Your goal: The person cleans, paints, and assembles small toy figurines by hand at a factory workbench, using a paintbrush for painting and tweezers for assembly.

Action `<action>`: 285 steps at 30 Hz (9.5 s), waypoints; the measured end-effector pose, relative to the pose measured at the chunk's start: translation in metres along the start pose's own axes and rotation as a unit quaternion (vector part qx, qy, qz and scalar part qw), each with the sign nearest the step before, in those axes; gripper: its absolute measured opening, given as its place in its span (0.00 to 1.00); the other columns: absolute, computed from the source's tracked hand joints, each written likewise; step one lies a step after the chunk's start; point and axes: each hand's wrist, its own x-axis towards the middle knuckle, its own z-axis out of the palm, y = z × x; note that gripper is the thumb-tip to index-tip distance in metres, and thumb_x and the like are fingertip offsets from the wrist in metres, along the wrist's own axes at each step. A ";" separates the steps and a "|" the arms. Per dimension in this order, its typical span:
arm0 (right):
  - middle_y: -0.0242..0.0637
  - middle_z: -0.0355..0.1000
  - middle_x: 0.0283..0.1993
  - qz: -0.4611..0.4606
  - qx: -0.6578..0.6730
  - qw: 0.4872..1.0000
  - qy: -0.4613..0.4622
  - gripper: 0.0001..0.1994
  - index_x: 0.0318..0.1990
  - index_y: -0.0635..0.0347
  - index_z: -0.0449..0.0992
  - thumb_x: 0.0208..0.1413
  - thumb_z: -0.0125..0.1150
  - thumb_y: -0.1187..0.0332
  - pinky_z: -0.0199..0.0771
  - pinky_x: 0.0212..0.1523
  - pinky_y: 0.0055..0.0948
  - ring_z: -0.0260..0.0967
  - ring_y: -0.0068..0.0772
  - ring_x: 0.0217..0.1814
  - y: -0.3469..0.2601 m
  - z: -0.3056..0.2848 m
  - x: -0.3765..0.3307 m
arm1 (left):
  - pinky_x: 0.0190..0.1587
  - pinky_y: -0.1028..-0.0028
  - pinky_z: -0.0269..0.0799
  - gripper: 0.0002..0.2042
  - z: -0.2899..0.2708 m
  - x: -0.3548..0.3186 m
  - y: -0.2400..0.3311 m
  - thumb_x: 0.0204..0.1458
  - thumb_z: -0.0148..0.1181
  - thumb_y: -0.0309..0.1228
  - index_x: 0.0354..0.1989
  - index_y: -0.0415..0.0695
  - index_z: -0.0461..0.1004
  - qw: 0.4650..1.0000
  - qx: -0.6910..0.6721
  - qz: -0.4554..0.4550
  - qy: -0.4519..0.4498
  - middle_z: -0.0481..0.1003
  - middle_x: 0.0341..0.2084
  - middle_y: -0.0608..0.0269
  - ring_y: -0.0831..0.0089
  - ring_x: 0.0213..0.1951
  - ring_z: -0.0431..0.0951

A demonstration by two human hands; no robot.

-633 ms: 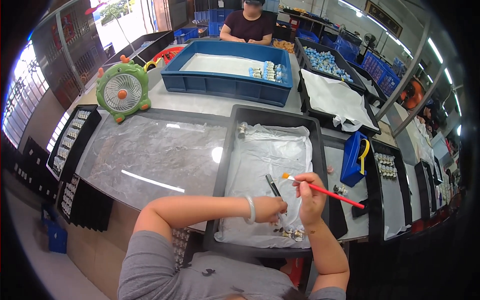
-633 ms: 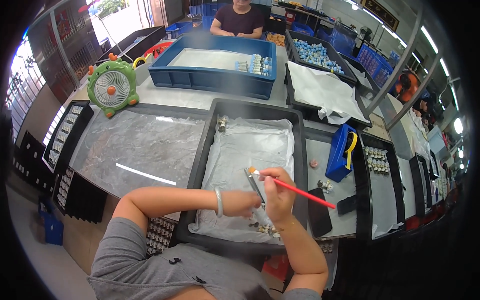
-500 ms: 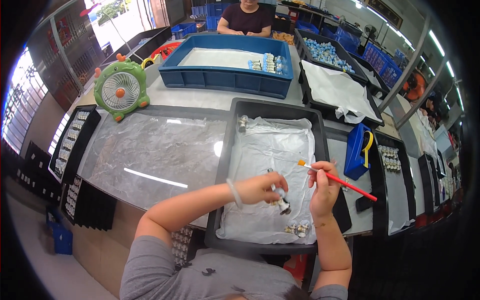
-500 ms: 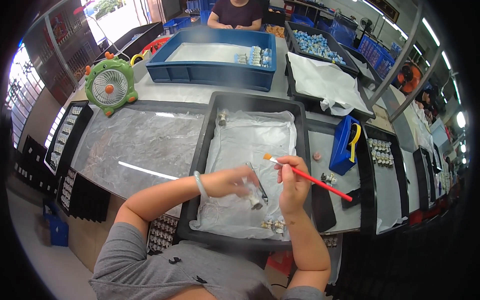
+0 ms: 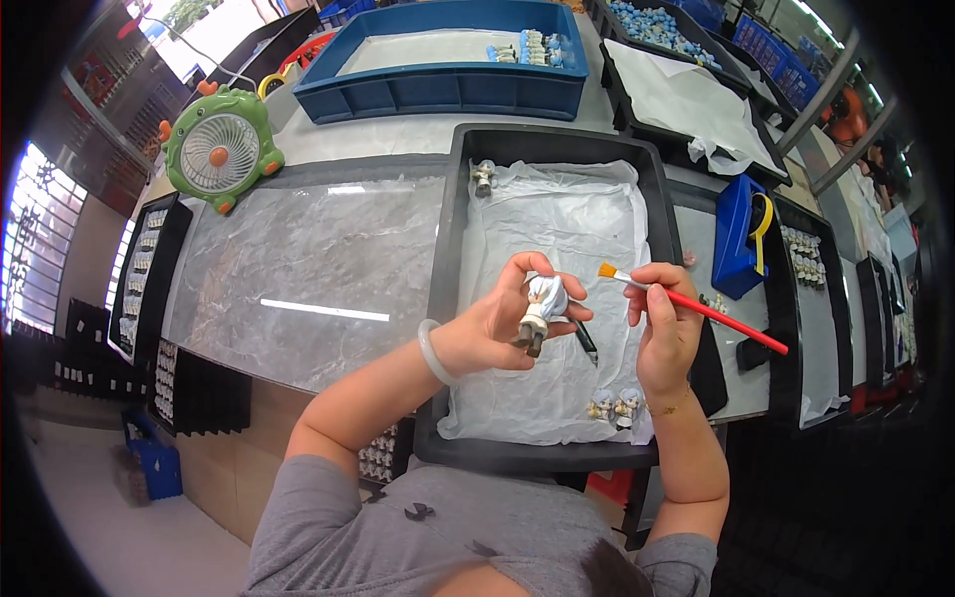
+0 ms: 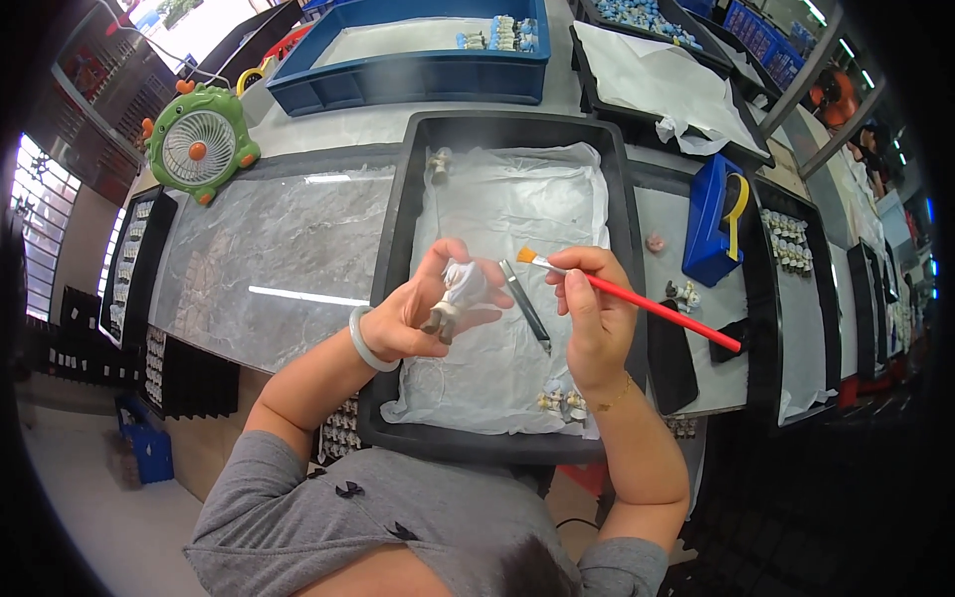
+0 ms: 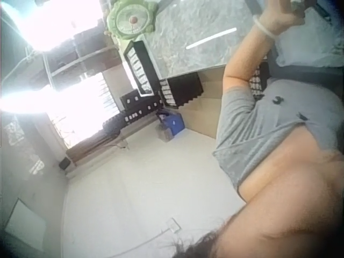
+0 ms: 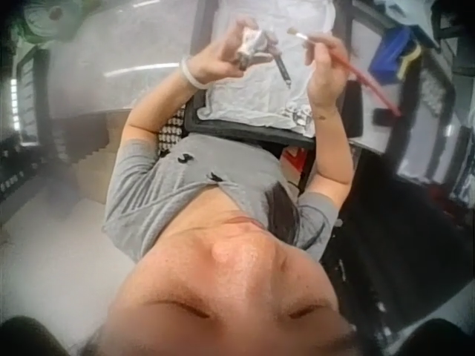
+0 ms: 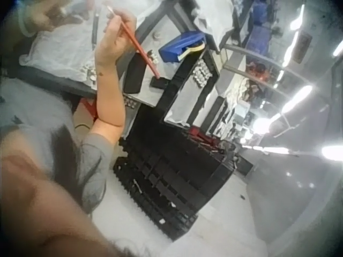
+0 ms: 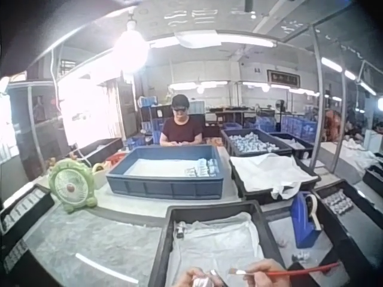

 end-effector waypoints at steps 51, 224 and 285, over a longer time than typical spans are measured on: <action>0.49 0.72 0.29 0.232 -0.622 0.687 -0.296 0.16 0.36 0.65 0.68 0.48 0.55 0.60 0.69 0.36 0.40 0.71 0.48 0.35 0.078 0.001 -0.002 | 0.30 0.73 0.61 0.29 -0.009 -0.006 0.006 0.39 0.42 0.56 0.41 0.42 0.60 0.998 -0.032 -0.055 -0.012 0.70 0.23 0.49 0.62 0.28 0.70; 0.37 0.61 0.17 -0.056 -0.463 0.857 -0.217 0.09 0.27 0.58 0.63 0.49 0.55 0.65 0.63 0.18 0.33 0.64 0.38 0.19 0.020 0.025 -0.018 | 0.49 0.74 0.53 0.36 -0.001 -0.009 -0.009 0.40 0.48 0.55 0.51 0.40 0.52 0.982 0.147 -0.066 0.103 0.61 0.40 0.62 0.76 0.44 0.61; 0.39 0.63 0.18 -0.014 -0.441 0.870 -0.222 0.10 0.29 0.60 0.65 0.50 0.56 0.64 0.62 0.19 0.32 0.63 0.40 0.19 0.021 0.024 -0.017 | 0.51 0.73 0.54 0.39 0.000 -0.008 -0.008 0.35 0.43 0.60 0.49 0.38 0.57 0.973 0.147 -0.114 0.134 0.63 0.42 0.60 0.73 0.47 0.63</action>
